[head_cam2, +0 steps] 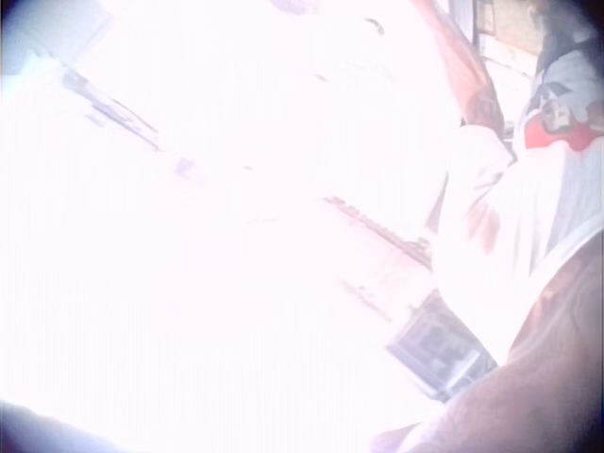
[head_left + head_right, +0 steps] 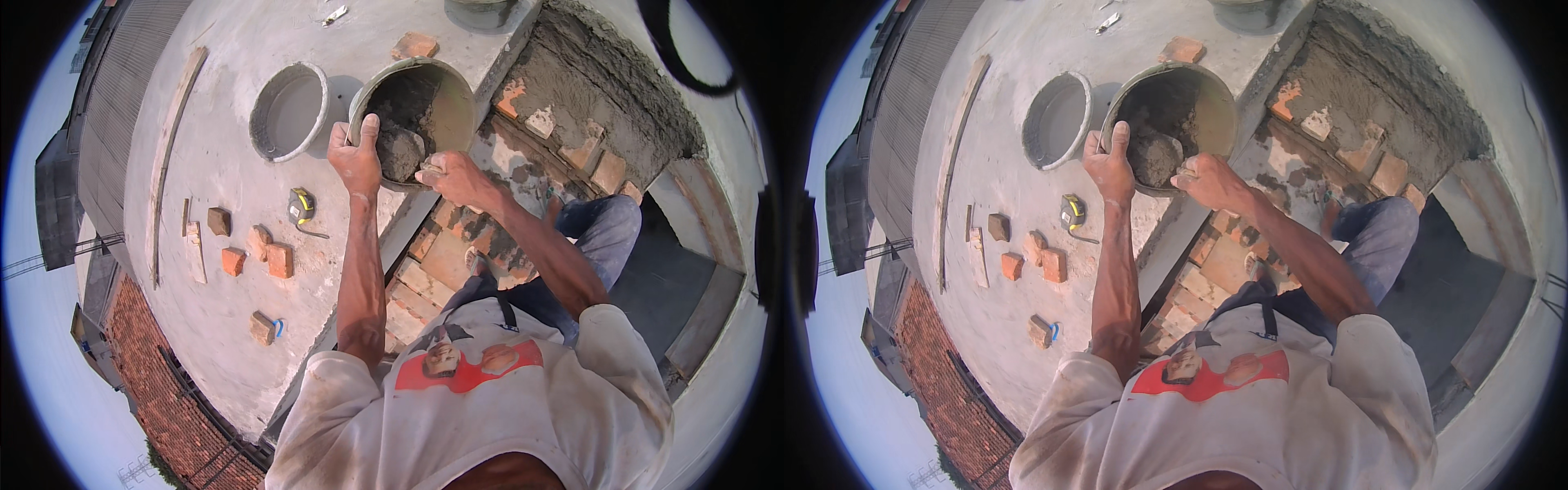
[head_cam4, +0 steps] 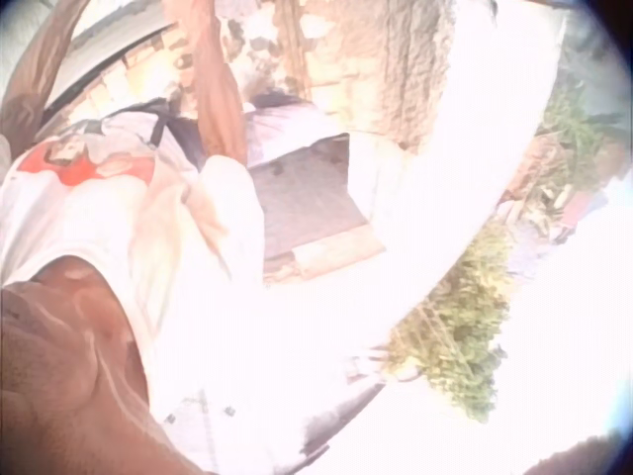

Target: The person scoops mortar from a bucket using a trowel and applies it to a brick wall. They then pick up bricks, place them onto the mortar, and tap them into position. The process is repeated to build up the wall layer by layer.

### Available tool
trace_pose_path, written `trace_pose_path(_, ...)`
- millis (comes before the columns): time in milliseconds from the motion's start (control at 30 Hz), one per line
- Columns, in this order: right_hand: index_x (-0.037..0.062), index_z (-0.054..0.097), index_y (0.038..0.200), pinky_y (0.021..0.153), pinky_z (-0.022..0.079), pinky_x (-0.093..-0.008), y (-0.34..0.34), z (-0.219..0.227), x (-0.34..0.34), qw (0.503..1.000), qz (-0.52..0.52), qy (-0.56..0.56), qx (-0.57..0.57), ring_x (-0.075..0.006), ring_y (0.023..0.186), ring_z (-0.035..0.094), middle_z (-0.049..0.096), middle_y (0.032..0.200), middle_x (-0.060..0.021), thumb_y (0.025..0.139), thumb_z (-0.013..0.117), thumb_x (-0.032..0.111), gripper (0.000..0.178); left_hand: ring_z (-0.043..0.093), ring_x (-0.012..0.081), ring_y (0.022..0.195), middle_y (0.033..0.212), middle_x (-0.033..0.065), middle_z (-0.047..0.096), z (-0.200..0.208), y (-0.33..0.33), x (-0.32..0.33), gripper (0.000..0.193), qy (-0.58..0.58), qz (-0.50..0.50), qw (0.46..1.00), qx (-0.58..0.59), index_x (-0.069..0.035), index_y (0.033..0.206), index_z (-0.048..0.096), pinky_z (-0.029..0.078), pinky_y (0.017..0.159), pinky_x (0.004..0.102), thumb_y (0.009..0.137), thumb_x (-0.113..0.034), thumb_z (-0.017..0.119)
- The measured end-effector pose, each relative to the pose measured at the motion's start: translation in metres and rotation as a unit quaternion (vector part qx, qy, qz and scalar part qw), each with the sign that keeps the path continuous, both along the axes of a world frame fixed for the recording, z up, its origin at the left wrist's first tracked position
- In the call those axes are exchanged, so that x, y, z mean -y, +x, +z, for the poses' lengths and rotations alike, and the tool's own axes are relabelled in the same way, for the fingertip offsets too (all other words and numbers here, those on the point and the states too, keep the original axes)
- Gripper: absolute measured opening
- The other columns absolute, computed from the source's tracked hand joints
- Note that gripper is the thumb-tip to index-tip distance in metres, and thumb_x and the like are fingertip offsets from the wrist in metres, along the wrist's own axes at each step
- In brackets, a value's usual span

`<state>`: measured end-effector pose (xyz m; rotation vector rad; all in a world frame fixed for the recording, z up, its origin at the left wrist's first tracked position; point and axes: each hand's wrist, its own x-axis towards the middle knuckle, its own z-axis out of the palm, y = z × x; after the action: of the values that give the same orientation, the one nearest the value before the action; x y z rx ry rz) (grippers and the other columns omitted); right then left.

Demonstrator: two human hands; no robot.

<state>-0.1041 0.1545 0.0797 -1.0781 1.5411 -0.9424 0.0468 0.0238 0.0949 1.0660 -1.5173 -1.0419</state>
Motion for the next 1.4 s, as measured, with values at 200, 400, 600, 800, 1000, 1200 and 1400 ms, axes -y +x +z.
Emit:
trace_pose_path(200, 0.0019, 0.061, 0.090, 0.041, 0.036, -0.0264, -0.009, 0.022, 0.010, 0.987, -0.024, 0.064, 0.147, -0.0055, 0.052, 0.045, 0.049, 0.067, 0.0026, 0.100, 0.069, 0.026, 0.027, 0.038, 0.0082, 0.069, 0.072, -0.0050, 0.046, 0.013, -0.021, 0.030, 0.051, -0.019, 0.009, 1.000, -0.020, -0.005, 0.071, 0.050, 0.034, 0.062, 0.0281, 0.108, -0.039, 0.057)
trace_pose_path(400, 0.0035, 0.059, 0.086, 0.045, 0.039, -0.0274, -0.064, 0.028, -0.016, 0.986, -0.044, 0.032, 0.160, -0.0058, 0.056, 0.047, 0.050, 0.070, 0.0027, 0.101, 0.068, 0.029, 0.031, 0.051, 0.0132, 0.080, 0.085, 0.0017, 0.062, 0.032, -0.050, 0.041, 0.054, 0.003, 0.021, 0.999, 0.040, 0.009, 0.097, 0.069, 0.044, 0.073, 0.0315, 0.108, -0.042, 0.054)
trace_pose_path(600, 0.0029, 0.059, 0.085, 0.045, 0.039, -0.0289, -0.136, 0.045, -0.105, 0.972, -0.165, 0.055, 0.156, -0.0071, 0.054, 0.047, 0.052, 0.068, 0.0016, 0.101, 0.067, 0.029, 0.031, 0.062, 0.0233, 0.094, 0.106, 0.0162, 0.073, 0.047, -0.068, 0.053, 0.063, -0.032, 0.048, 0.989, 0.133, 0.015, 0.117, 0.067, 0.047, 0.087, 0.0366, 0.107, -0.045, 0.051)
trace_pose_path(800, -0.0012, 0.064, 0.089, 0.046, 0.041, -0.0279, -0.212, -0.002, -0.198, 0.910, -0.376, 0.118, 0.126, -0.0095, 0.058, 0.054, 0.057, 0.069, -0.0031, 0.097, 0.068, 0.024, 0.027, 0.064, 0.0300, 0.117, 0.128, 0.0224, 0.069, 0.050, -0.082, 0.058, 0.065, -0.057, 0.032, 0.972, 0.227, 0.014, 0.131, 0.062, 0.045, 0.103, 0.0399, 0.109, -0.045, 0.048)
trace_pose_path(1000, -0.0077, 0.067, 0.092, 0.068, 0.054, -0.0472, -0.272, -0.188, -0.213, 0.819, -0.536, 0.151, -0.134, -0.0340, 0.074, 0.068, 0.068, 0.078, -0.0214, 0.086, 0.069, 0.018, 0.027, 0.064, 0.0317, 0.118, 0.134, 0.0234, 0.066, 0.048, -0.082, 0.059, 0.065, -0.061, 0.046, 0.962, 0.263, 0.008, 0.142, 0.057, 0.048, 0.103, 0.0417, 0.109, -0.047, 0.046)
trace_pose_path(1200, -0.0079, 0.068, 0.100, 0.076, 0.054, -0.0512, -0.316, -0.333, -0.224, 0.752, -0.509, 0.239, -0.344, -0.0473, 0.084, 0.070, 0.071, 0.092, -0.0300, 0.086, 0.072, 0.023, 0.034, 0.064, 0.0338, 0.120, 0.138, 0.0257, 0.064, 0.041, -0.103, 0.041, 0.067, -0.089, 0.045, 0.938, 0.331, 0.007, 0.143, 0.056, 0.048, 0.105, 0.0423, 0.109, -0.049, 0.043)
trace_pose_path(1400, -0.0040, 0.069, 0.109, 0.072, 0.055, -0.0465, -0.327, -0.299, -0.256, 0.765, -0.565, 0.212, -0.226, -0.0367, 0.075, 0.071, 0.071, 0.083, -0.0245, 0.093, 0.068, 0.025, 0.033, 0.065, 0.0327, 0.110, 0.128, 0.0276, 0.068, 0.049, -0.090, 0.046, 0.071, -0.097, 0.092, 0.916, 0.379, 0.007, 0.138, 0.061, 0.051, 0.098, 0.0418, 0.107, -0.055, 0.044)
